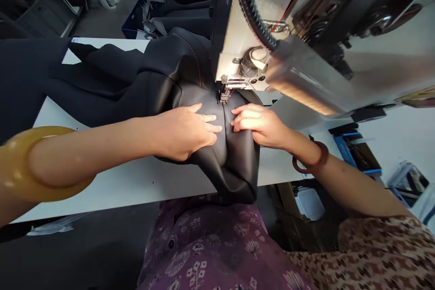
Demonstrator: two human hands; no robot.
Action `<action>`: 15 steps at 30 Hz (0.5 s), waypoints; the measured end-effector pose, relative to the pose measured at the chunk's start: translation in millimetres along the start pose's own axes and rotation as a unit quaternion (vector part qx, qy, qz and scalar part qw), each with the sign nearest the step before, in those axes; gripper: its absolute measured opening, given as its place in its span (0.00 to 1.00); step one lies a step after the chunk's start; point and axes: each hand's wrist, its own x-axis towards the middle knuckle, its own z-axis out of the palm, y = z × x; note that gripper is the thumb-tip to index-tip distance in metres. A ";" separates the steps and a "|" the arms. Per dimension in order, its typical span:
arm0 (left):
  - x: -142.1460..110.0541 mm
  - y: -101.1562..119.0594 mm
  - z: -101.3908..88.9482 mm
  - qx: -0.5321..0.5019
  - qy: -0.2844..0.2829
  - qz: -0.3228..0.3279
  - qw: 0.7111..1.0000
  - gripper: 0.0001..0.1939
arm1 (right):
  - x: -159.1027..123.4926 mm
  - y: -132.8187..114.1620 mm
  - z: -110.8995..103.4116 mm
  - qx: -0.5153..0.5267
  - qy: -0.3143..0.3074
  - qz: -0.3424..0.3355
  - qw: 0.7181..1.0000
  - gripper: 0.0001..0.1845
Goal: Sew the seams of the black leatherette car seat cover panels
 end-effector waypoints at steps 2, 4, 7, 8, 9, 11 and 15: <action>-0.3 -1.4 12.7 0.016 0.003 0.017 1.000 0.10 | -4.4 -6.0 -0.9 -0.035 -0.016 -0.019 0.999 0.21; -4.2 -4.5 22.6 0.040 0.018 0.005 0.999 0.10 | -7.2 -8.8 -0.8 -0.067 -0.024 -0.021 0.997 0.20; -10.8 -7.6 28.1 0.065 0.011 -0.004 0.998 0.09 | -7.4 -9.4 0.2 -0.089 -0.015 -0.026 0.996 0.19; -12.2 -8.1 28.1 0.065 0.008 -0.008 0.998 0.09 | -6.7 -9.2 0.6 -0.092 -0.010 -0.029 0.995 0.19; -13.2 -8.7 27.7 0.064 0.007 -0.010 0.998 0.10 | -6.0 -8.9 0.9 -0.094 -0.006 -0.033 0.995 0.18; -14.0 -10.9 26.3 0.067 0.004 -0.013 0.998 0.10 | -4.2 -7.8 1.5 -0.098 0.003 -0.036 0.994 0.18; -14.5 -20.6 24.5 0.090 0.013 -0.022 0.996 0.10 | 0.8 -1.6 2.1 -0.100 0.036 -0.024 0.994 0.19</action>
